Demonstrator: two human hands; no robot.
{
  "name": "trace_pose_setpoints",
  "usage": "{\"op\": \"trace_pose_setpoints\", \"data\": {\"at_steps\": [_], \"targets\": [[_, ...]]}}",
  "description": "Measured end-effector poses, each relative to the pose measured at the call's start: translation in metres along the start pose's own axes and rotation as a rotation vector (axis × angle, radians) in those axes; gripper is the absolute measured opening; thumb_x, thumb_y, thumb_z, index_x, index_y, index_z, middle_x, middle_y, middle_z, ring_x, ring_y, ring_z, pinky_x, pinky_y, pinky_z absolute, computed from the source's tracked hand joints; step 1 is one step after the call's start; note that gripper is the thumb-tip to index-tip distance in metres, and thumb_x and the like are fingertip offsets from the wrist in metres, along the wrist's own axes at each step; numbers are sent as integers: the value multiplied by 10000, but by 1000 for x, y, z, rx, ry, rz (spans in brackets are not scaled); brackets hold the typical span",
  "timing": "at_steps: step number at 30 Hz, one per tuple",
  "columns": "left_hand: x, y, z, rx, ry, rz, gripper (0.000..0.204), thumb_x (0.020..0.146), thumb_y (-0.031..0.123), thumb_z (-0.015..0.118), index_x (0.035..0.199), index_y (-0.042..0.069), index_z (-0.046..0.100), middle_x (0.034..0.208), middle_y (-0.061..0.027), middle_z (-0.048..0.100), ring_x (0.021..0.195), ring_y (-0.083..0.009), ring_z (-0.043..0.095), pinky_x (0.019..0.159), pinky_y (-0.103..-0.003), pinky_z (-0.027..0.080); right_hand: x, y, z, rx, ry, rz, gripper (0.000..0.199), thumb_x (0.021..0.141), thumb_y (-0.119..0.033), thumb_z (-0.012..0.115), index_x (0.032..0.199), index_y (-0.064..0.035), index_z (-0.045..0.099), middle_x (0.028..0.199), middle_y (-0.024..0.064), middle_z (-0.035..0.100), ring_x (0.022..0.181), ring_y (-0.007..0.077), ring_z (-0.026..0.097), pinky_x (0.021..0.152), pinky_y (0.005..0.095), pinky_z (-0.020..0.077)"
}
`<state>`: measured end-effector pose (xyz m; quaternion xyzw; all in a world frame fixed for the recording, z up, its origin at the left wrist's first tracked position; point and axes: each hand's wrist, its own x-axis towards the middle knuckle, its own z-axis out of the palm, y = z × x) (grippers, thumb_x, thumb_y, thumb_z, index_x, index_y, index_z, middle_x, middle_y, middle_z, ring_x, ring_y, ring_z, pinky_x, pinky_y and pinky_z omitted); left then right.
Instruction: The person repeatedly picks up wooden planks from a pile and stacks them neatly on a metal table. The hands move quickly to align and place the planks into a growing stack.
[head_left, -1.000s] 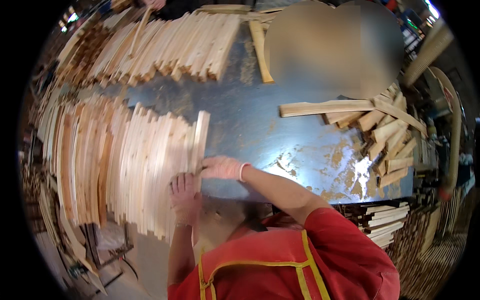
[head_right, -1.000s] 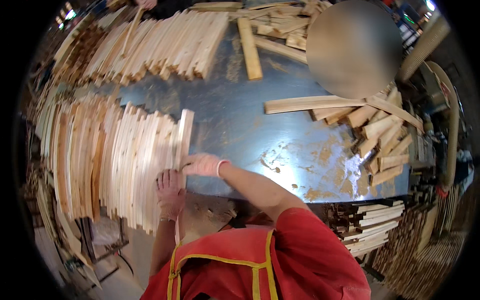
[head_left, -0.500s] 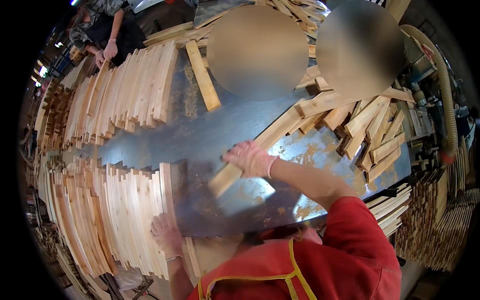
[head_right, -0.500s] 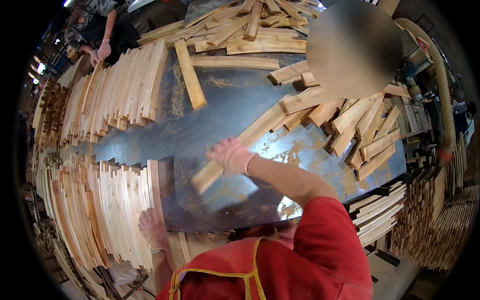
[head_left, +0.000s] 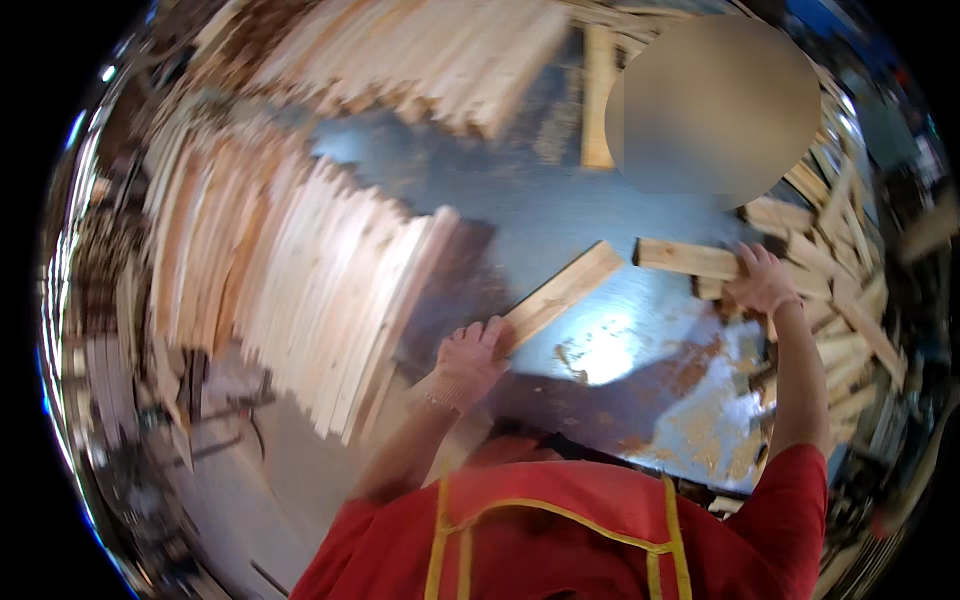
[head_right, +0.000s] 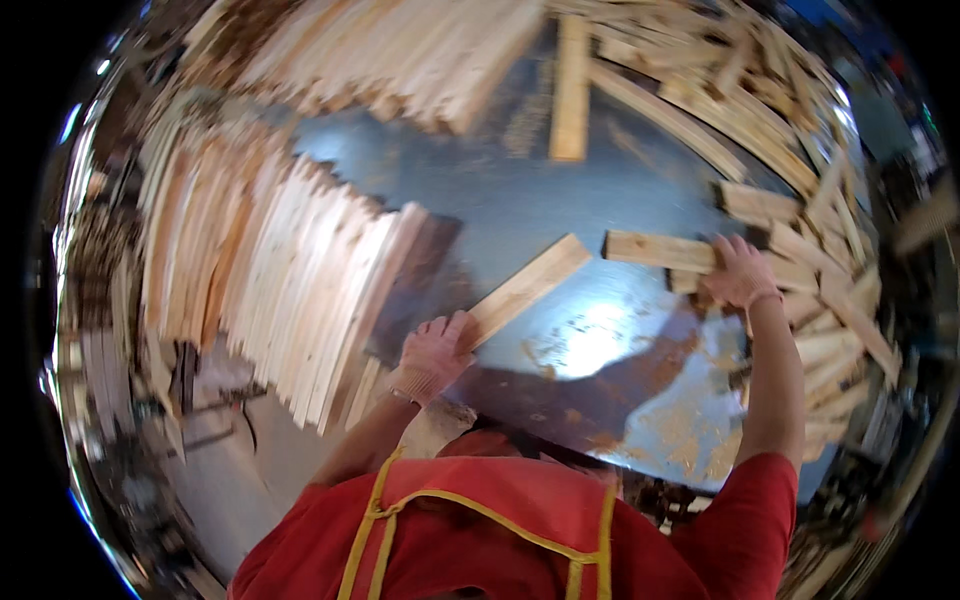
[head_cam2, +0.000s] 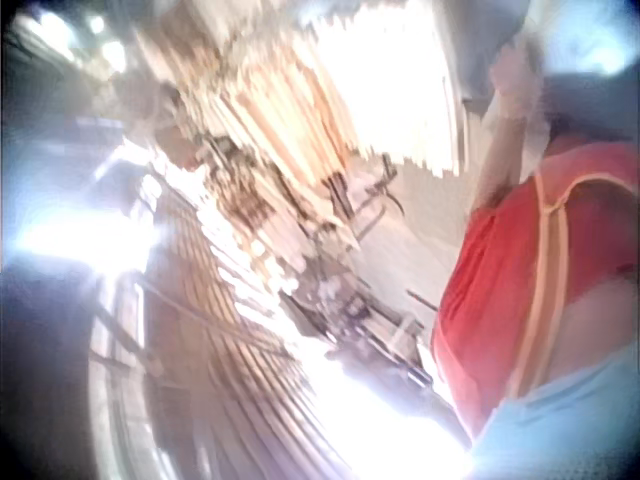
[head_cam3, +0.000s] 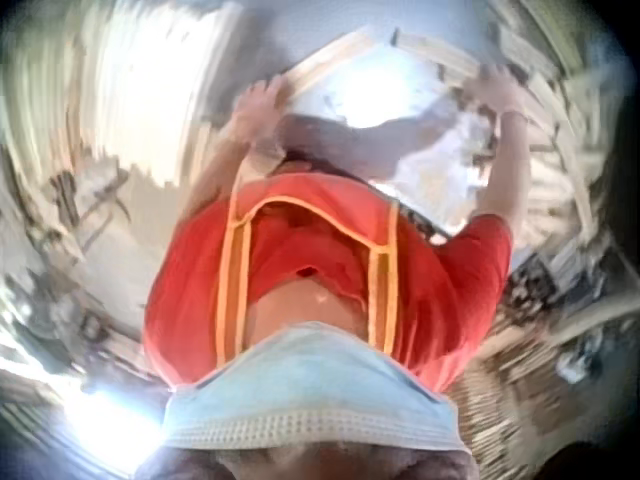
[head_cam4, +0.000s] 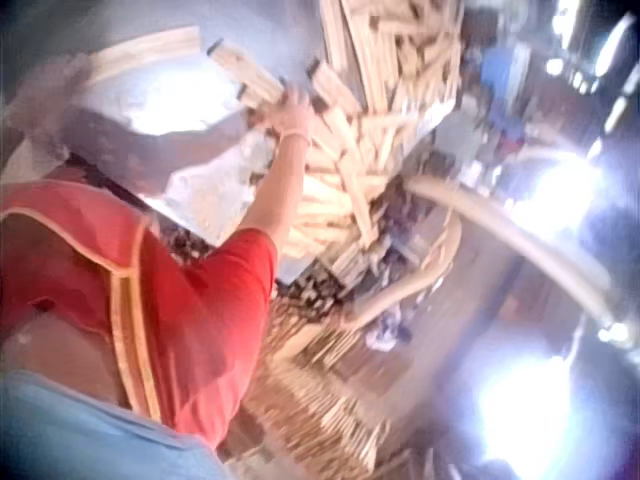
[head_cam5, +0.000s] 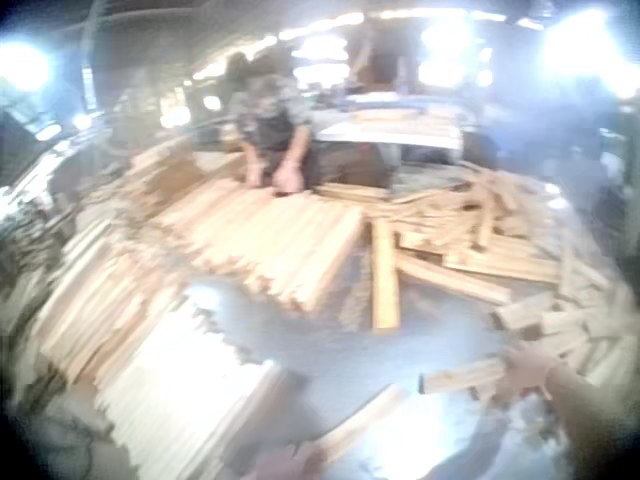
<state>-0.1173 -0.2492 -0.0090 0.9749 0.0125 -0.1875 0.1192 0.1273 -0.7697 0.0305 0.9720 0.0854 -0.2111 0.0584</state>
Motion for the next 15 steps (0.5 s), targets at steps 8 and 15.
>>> {"op": "trace_pose_setpoints", "data": {"at_steps": [8,15], "targets": [[-81,-106,-5,-1472,-281,-124,932,931,202,808,1742,92,362,1286,-102,714,1160,-196,673,1002,-345,556,61,-116,1,-244,-412,-137,956,791,-503,886,1626,-216,516,1401,170,737,1270,367,721,1120,486,555],[-107,-136,-5,-83,72,-243,731,939,294,691,1636,156,521,1605,-141,564,1469,-348,536,1228,-497,441,-12,-258,39,-16,-72,-716,419,1157,-226,474,1553,-179,603,1438,210,706,1241,416,706,1072,494,591]]}}
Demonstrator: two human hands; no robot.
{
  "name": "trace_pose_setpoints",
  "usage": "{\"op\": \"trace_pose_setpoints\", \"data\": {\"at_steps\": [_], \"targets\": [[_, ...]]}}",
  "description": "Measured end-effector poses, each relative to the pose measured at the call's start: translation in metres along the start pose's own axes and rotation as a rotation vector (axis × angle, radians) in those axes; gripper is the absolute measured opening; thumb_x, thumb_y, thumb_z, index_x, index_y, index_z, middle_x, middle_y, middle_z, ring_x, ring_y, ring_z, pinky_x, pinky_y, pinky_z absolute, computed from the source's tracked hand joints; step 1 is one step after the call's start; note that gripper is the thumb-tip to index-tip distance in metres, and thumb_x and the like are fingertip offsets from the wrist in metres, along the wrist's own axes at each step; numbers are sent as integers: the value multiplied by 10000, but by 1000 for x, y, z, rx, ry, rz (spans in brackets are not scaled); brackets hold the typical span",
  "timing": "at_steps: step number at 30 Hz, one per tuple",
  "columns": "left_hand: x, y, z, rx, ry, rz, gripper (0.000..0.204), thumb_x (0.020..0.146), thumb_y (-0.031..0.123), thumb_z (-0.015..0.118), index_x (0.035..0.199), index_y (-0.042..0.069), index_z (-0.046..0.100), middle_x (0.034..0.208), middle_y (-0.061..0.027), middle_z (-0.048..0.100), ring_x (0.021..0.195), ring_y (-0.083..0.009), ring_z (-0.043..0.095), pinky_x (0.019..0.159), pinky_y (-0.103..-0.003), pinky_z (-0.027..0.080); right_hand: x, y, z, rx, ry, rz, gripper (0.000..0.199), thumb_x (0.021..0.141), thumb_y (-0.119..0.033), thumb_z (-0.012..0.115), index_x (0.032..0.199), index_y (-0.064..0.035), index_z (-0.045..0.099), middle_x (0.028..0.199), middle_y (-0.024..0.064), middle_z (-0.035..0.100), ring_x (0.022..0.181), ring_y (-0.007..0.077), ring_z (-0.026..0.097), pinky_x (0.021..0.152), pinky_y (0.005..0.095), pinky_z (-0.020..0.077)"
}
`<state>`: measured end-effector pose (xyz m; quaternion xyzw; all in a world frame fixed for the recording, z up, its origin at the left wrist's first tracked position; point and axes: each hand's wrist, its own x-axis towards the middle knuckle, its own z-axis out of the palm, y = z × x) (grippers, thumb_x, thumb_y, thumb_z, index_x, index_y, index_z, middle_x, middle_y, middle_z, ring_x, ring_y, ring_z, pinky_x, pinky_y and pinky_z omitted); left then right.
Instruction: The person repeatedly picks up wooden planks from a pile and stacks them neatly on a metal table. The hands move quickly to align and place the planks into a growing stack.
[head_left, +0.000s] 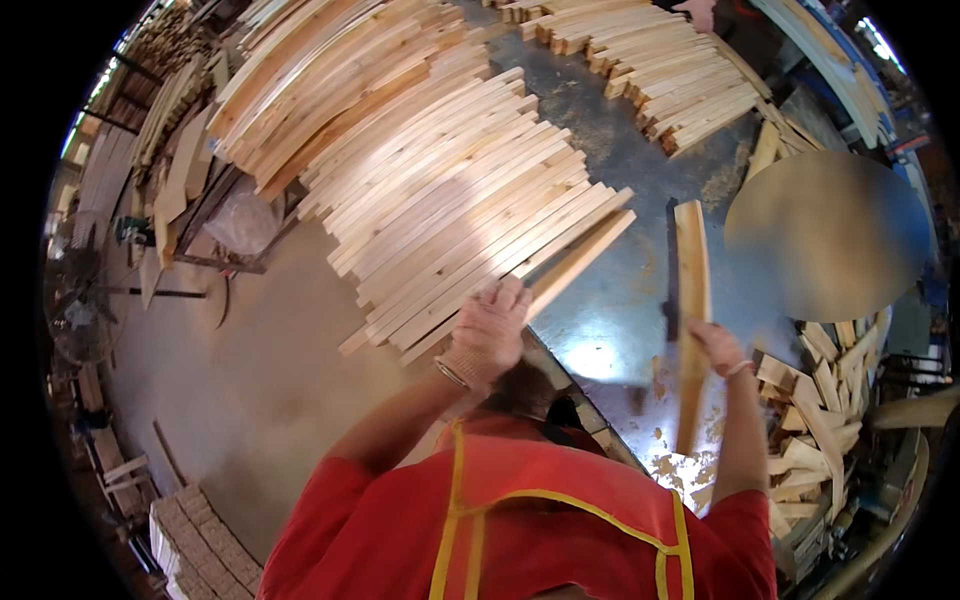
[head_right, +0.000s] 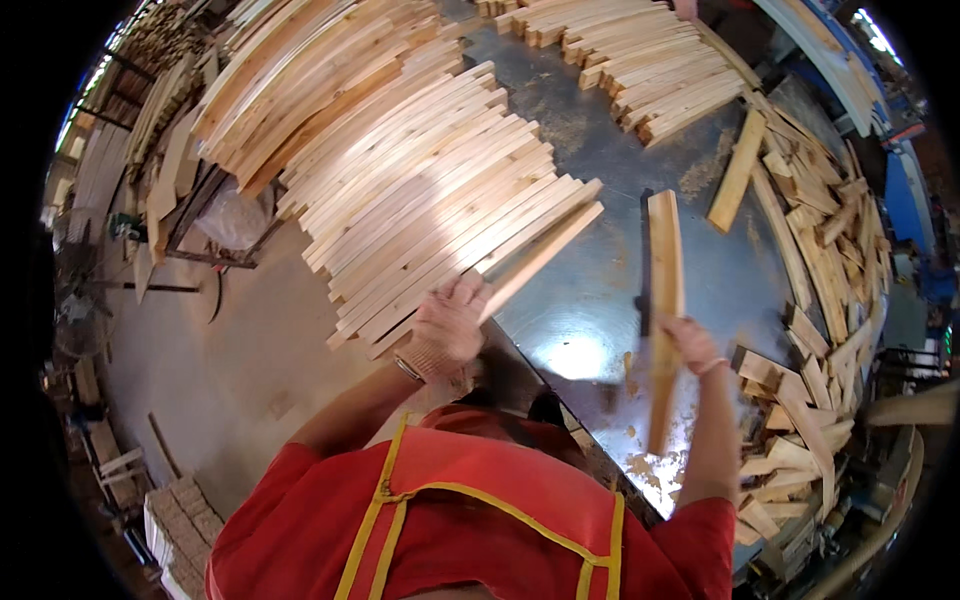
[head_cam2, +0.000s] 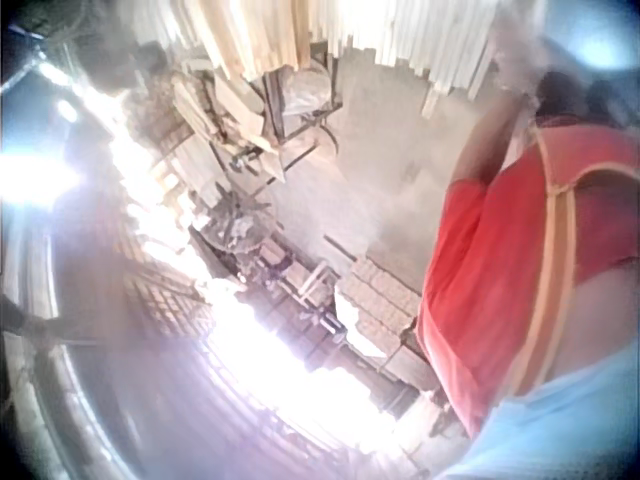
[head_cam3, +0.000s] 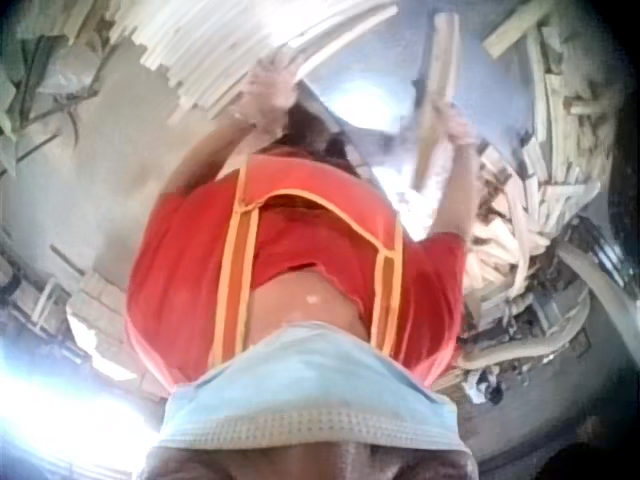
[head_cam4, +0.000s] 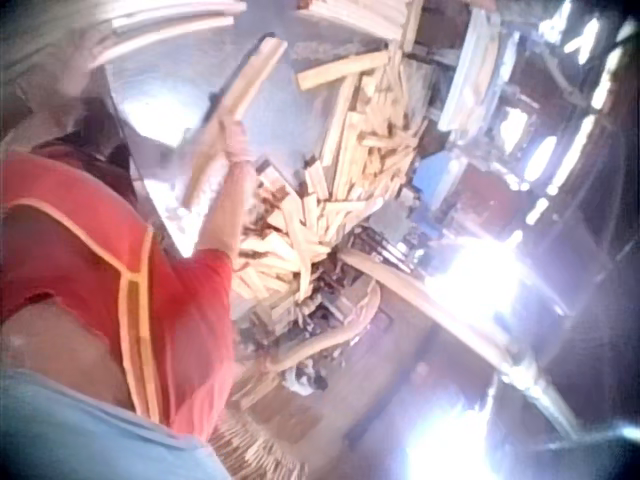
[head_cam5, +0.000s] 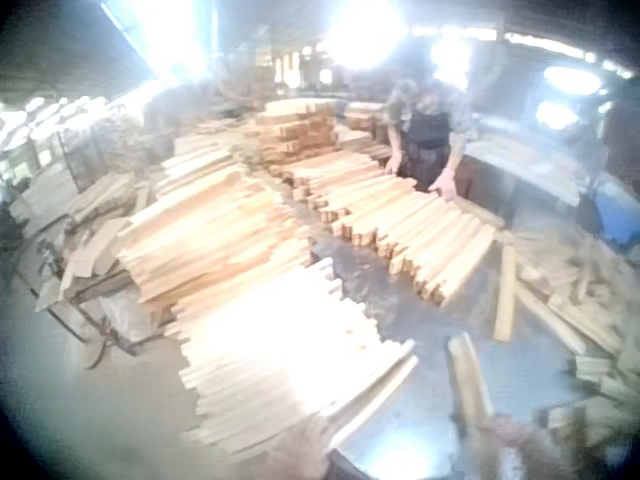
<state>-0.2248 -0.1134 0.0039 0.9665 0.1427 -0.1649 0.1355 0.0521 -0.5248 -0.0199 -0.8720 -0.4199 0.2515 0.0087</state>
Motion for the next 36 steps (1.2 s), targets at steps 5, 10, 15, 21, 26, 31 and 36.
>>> {"op": "trace_pose_setpoints", "data": {"at_steps": [5,10,15,21,26,31,36], "targets": [[-14,-89,21,132,555,58,751,977,460,738,1632,170,514,1643,-156,520,1558,-366,446,1275,-575,379,69,-191,36,1004,31,467,757,1009,-537,702,1447,73,609,1197,210,750,979,308,734,892,414,616],[-85,-196,33,-1066,803,-699,686,1021,515,764,1565,143,573,1494,-132,626,1310,-313,640,1029,-489,555,133,-295,40,1312,-50,300,991,960,-565,771,1620,84,419,1199,230,754,1063,328,732,955,406,613],[-83,-227,67,-1954,495,-809,393,1113,477,640,1313,143,695,1117,-16,672,901,-193,641,729,-353,523,112,-233,0,1080,95,104,892,953,-514,761,1634,-30,451,1271,246,749,1212,392,711,1088,436,549],[-94,-193,20,-1017,642,-739,690,1098,449,650,1633,33,522,1657,-159,511,1453,-325,549,1199,-469,455,-11,10,-43,-220,204,422,770,858,-404,816,1551,-175,571,1475,156,678,1370,378,644,1124,546,511],[-49,-76,-22,-652,675,-363,780,1069,361,710,1704,18,414,1772,-186,388,1611,-347,427,1300,-491,380,-41,55,-55,-11,-51,482,758,864,-328,834,1574,-261,576,1508,125,668,1387,343,642,1119,516,525],[26,97,9,-38,325,342,964,893,399,876,1679,49,441,1735,-213,419,1613,-378,404,1313,-537,344,-30,-3,-49,-24,218,-16,790,895,-500,805,1601,-238,569,1438,118,706,1395,326,632,1171,516,500],[52,212,35,215,19,433,1075,807,480,912,1683,113,408,1593,-220,553,1461,-452,542,1199,-535,452,-146,172,-61,110,524,373,815,802,-405,846,1538,-139,618,1441,182,687,1359,407,630,1161,509,507]]}}
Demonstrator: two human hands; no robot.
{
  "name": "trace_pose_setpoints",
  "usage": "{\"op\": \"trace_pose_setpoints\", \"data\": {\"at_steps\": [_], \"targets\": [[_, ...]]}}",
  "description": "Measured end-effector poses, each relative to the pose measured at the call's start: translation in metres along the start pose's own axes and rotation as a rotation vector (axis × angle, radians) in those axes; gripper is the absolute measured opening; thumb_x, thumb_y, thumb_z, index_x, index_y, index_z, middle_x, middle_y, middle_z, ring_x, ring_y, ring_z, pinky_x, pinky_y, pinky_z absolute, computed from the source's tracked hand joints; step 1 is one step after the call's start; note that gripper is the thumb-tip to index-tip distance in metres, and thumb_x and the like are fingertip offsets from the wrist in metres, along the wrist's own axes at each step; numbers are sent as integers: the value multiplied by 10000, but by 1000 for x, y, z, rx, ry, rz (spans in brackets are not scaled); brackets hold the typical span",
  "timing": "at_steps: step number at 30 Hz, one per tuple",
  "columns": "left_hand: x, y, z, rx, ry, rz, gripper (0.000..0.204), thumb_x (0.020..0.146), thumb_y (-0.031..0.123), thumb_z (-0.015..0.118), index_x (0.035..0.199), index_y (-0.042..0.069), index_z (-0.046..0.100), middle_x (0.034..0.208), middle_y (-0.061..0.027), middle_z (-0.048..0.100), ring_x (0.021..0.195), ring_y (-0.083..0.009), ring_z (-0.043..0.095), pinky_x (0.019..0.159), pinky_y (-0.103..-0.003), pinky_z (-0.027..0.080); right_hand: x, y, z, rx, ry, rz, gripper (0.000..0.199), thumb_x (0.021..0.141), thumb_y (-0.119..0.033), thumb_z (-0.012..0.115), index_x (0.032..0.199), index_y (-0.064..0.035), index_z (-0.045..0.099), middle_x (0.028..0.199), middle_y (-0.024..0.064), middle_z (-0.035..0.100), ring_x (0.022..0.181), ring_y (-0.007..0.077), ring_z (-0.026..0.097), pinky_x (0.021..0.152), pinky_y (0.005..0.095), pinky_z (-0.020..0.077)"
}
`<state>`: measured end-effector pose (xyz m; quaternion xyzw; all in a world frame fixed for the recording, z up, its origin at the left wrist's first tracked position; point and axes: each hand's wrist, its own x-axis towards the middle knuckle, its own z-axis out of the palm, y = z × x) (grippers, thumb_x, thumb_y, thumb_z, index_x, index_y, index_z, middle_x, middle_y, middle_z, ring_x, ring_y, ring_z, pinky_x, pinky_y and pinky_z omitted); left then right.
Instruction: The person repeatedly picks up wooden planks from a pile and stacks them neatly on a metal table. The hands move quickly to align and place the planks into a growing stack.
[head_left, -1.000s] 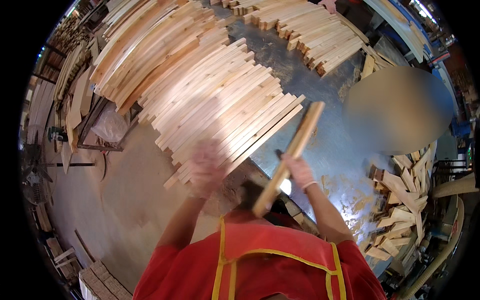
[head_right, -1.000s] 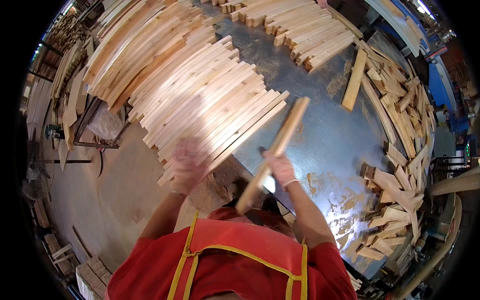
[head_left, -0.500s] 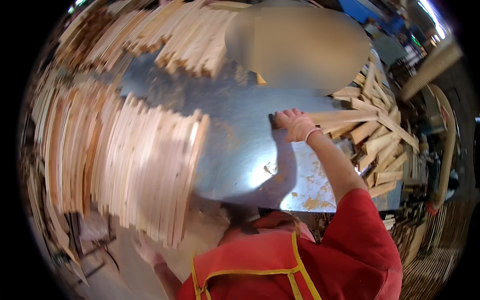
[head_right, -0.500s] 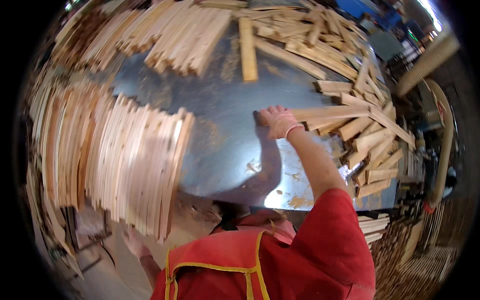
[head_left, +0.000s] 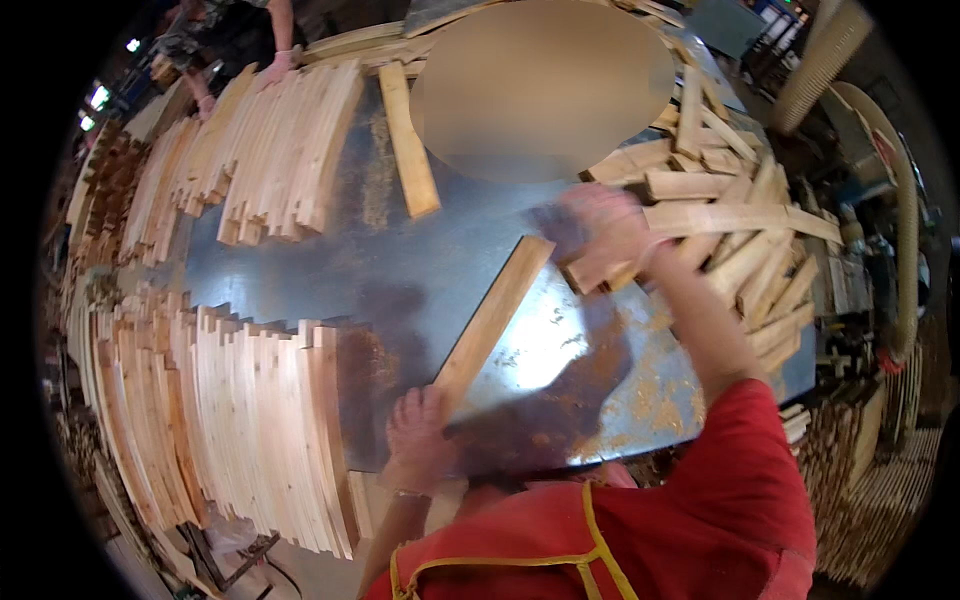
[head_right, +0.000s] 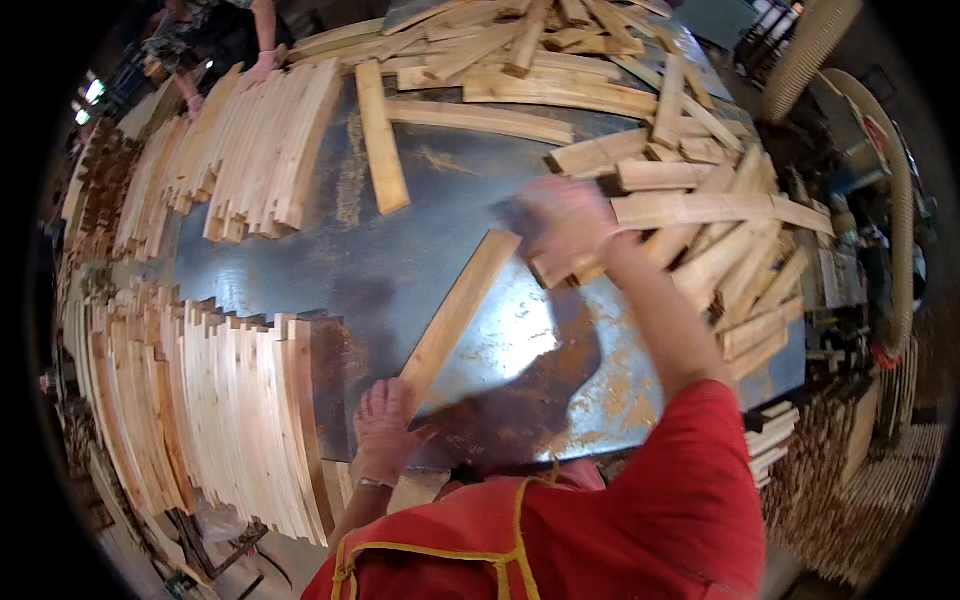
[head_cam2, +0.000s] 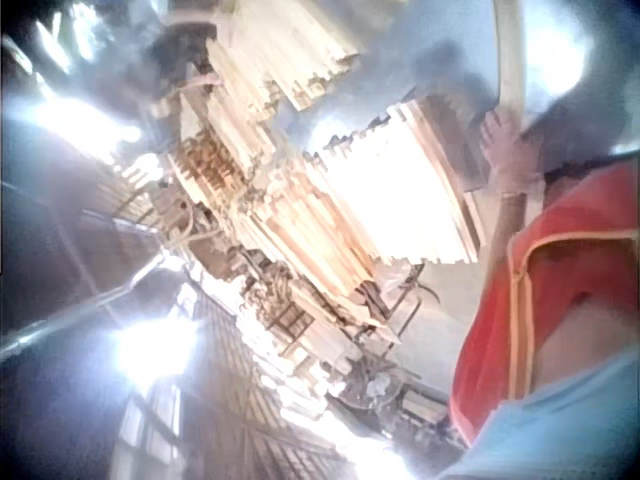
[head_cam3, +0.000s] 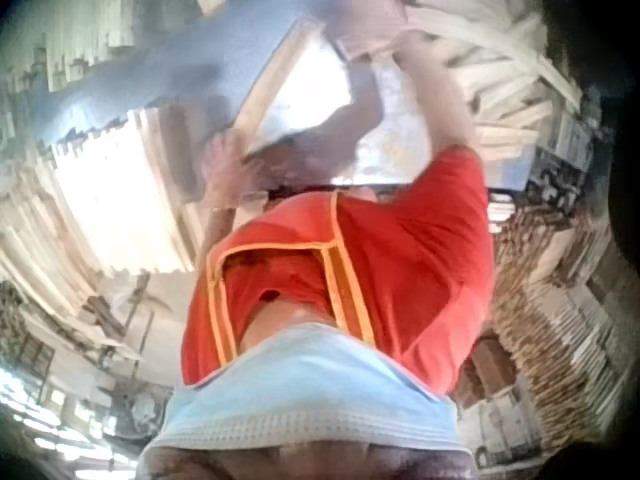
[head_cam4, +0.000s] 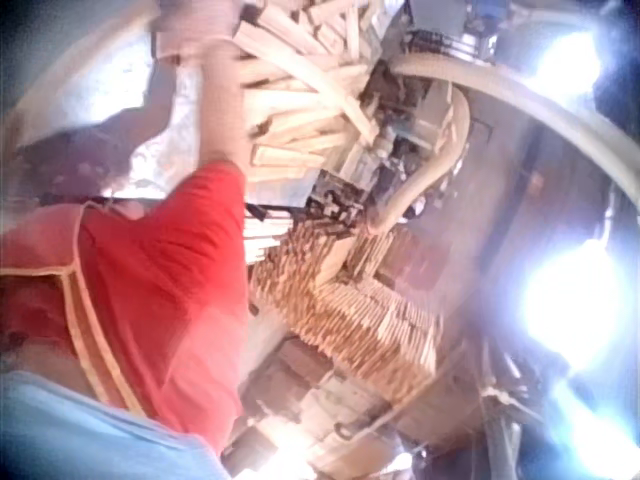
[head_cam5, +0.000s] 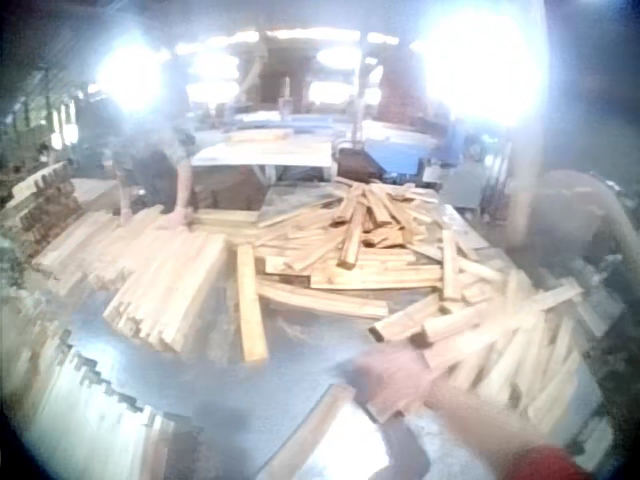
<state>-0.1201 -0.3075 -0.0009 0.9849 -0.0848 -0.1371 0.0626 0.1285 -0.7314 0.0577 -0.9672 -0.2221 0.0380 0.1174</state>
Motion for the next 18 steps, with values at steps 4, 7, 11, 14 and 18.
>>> {"op": "trace_pose_setpoints", "data": {"at_steps": [4,7,11,14,18], "targets": [[37,9,-8,-103,-208,-154,1079,801,530,901,1686,181,392,1450,-170,624,1307,-421,636,1070,-520,547,-53,130,-27,-509,-456,337,1020,738,-376,907,1650,-217,479,1508,114,649,1412,379,588,1165,526,498],[38,-3,-14,-147,-212,-121,923,862,431,842,1656,162,456,1350,-170,660,1234,-405,669,1030,-516,574,-67,121,-19,-468,-539,412,1001,759,-405,895,1650,-212,482,1457,112,701,1365,360,652,1111,489,541],[-16,-33,-16,-554,-180,-196,802,888,307,757,1636,135,524,1363,-189,701,1244,-414,692,1050,-516,569,-46,33,-16,-146,-562,348,998,809,-433,873,1670,-154,452,1408,155,740,1268,375,713,1063,441,566],[-68,-58,-7,-885,-127,-398,736,916,296,724,1627,180,575,1348,-195,730,1208,-392,720,1063,-485,568,-34,-46,6,530,-353,377,1036,893,-495,822,1715,-72,354,1370,220,734,1210,341,717,1045,442,571],[-126,-92,-2,-1204,-80,-646,681,943,300,710,1605,181,601,1217,-190,768,1088,-400,753,1017,-482,585,-17,-174,88,1078,-188,496,911,1002,-519,748,1673,2,418,1312,183,729,1165,290,715,1024,393,593]]}}
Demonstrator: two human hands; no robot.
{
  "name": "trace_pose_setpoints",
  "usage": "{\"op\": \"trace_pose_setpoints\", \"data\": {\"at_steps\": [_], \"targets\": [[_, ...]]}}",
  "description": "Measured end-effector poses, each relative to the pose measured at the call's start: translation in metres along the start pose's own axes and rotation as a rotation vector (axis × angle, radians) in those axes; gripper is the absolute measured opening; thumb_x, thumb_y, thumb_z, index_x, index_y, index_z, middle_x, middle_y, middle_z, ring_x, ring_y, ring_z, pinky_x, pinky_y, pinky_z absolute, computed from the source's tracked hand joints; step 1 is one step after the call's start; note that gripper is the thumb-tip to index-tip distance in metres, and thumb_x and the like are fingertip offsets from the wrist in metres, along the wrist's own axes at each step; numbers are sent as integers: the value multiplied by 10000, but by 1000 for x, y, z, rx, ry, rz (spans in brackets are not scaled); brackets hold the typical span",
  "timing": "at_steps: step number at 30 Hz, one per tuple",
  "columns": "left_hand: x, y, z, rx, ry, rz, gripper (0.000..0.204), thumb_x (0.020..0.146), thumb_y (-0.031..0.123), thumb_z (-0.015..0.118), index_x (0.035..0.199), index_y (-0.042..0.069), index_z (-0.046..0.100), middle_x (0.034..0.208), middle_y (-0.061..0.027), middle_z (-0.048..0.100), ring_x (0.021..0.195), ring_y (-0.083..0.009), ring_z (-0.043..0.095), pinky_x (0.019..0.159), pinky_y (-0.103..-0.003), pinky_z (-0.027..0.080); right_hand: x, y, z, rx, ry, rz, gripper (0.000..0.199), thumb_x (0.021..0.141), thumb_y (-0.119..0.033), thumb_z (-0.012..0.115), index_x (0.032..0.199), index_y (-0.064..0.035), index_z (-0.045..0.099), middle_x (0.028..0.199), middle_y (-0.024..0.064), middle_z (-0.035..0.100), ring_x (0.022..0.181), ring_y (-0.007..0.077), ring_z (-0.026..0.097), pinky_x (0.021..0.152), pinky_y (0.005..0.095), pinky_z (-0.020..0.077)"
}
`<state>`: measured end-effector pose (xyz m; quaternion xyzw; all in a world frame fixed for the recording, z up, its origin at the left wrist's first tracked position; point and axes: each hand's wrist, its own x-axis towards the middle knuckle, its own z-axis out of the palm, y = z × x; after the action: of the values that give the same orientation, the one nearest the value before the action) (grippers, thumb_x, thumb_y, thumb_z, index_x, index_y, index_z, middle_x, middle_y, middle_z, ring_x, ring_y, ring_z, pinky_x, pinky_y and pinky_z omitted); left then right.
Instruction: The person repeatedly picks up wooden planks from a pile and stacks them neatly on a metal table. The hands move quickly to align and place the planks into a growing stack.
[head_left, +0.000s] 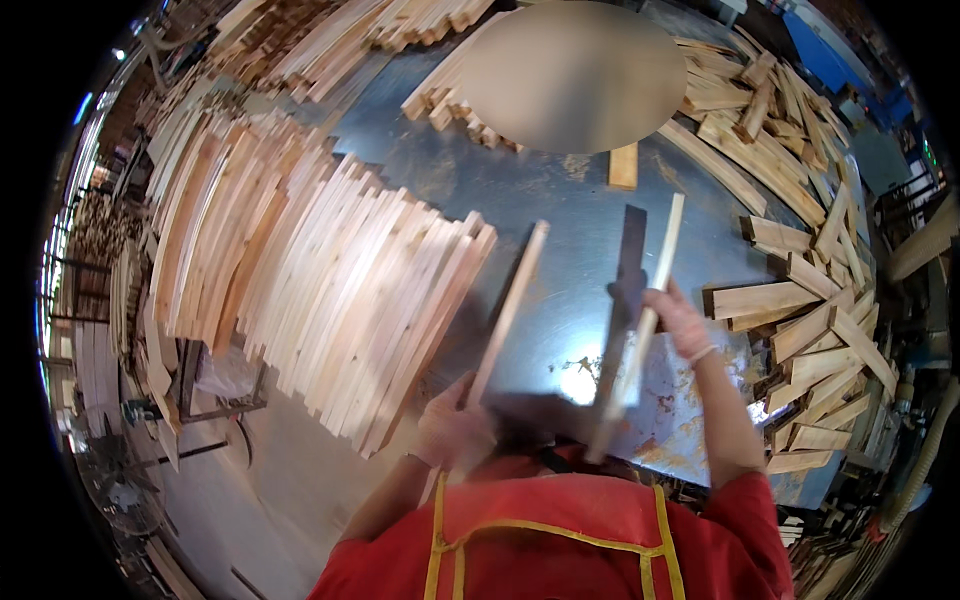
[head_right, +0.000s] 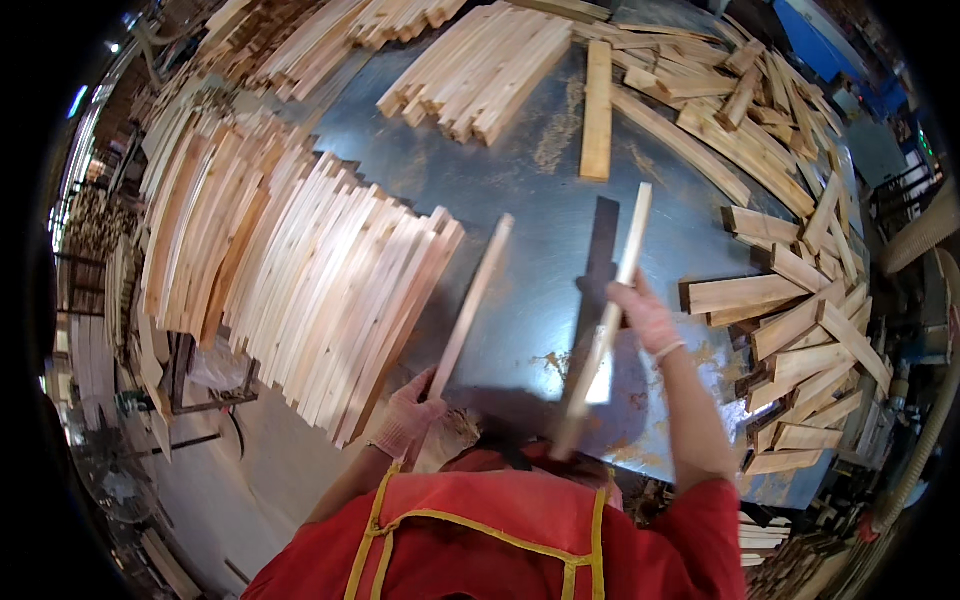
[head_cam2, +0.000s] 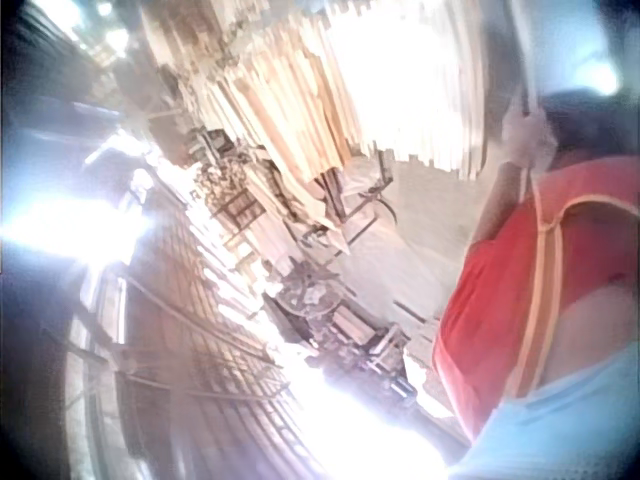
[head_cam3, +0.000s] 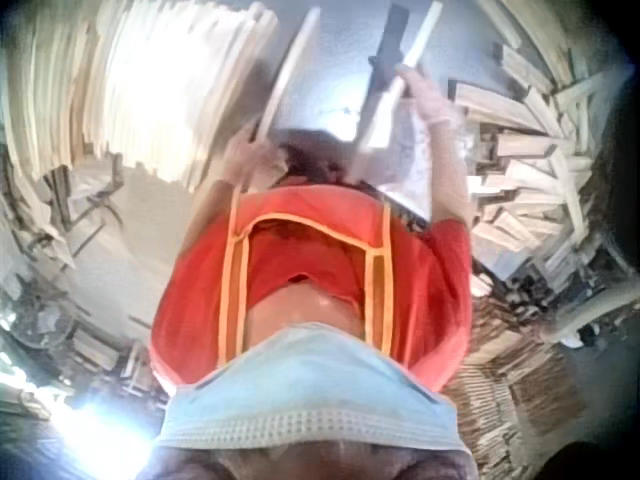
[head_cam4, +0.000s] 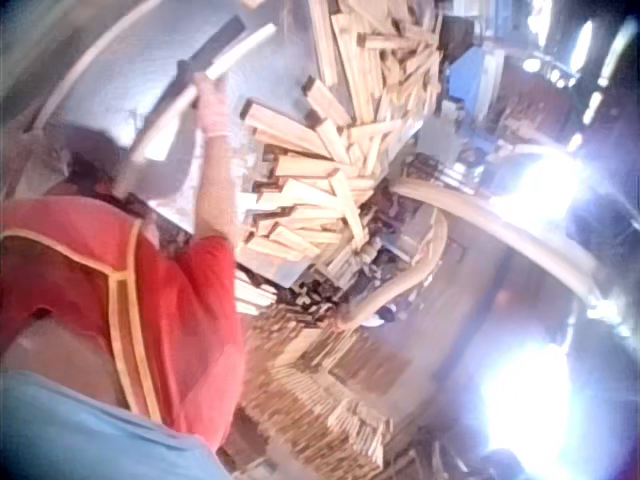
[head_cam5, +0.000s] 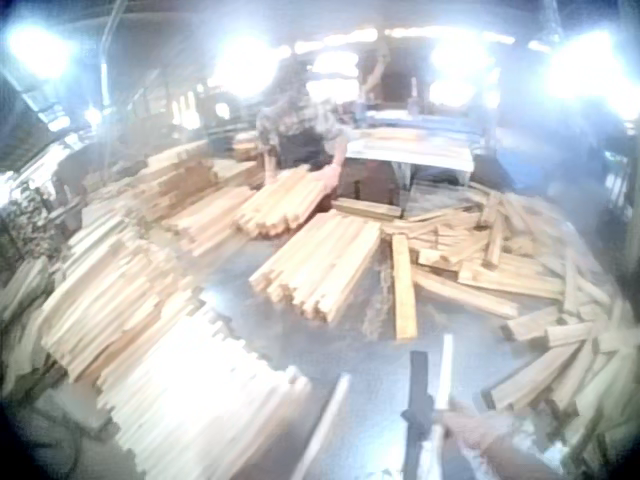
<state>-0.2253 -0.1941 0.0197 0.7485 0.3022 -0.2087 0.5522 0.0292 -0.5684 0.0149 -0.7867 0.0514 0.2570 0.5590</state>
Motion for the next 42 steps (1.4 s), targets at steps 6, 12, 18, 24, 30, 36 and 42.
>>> {"op": "trace_pose_setpoints", "data": {"at_steps": [6,12,18,24,30,36,42], "targets": [[-16,-16,-49,634,155,236,574,955,288,701,1480,63,643,1222,-178,735,1125,-401,739,972,-542,579,5,-35,226,-212,-396,229,610,1074,-529,663,1355,12,625,917,80,699,784,167,674,655,332,578],[55,19,-47,946,604,598,836,902,412,776,1577,12,489,1550,-207,568,1392,-422,558,1174,-585,438,42,-14,260,-16,-670,94,608,1017,-522,693,1350,-13,697,844,55,643,757,142,623,677,297,529],[109,30,-28,1066,522,509,1033,839,493,861,1593,-39,396,1610,-270,466,1559,-486,366,1293,-629,269,159,-44,114,-514,26,-304,561,911,-460,774,1326,-91,694,1039,135,743,995,338,734,888,445,580],[119,22,-24,1148,568,541,934,820,452,874,1562,62,461,1582,-252,447,1494,-474,411,1248,-659,295,244,-78,44,-817,579,-196,682,895,-433,789,1433,-47,623,1355,270,674,1260,465,674,1106,515,547],[119,25,-25,1159,507,550,977,820,405,898,1625,134,416,1671,-272,344,1570,-513,322,1273,-681,264,278,-52,23,-447,415,-158,702,895,-242,811,1517,-91,522,1292,216,671,1183,394,705,1001,475,597],[110,33,-24,1183,551,640,719,919,360,791,1518,106,485,1491,-286,474,1471,-540,427,1209,-693,339,88,-28,40,1042,-413,-68,713,978,-131,741,1621,-100,436,1270,122,665,1155,244,707,1004,345,609],[106,44,-23,1278,538,552,722,923,350,779,1544,130,483,1503,-252,456,1464,-514,433,1210,-649,354,-12,34,136,481,-227,171,736,981,-310,819,1558,7,490,1389,158,702,1250,254,674,1065,420,573]]}}
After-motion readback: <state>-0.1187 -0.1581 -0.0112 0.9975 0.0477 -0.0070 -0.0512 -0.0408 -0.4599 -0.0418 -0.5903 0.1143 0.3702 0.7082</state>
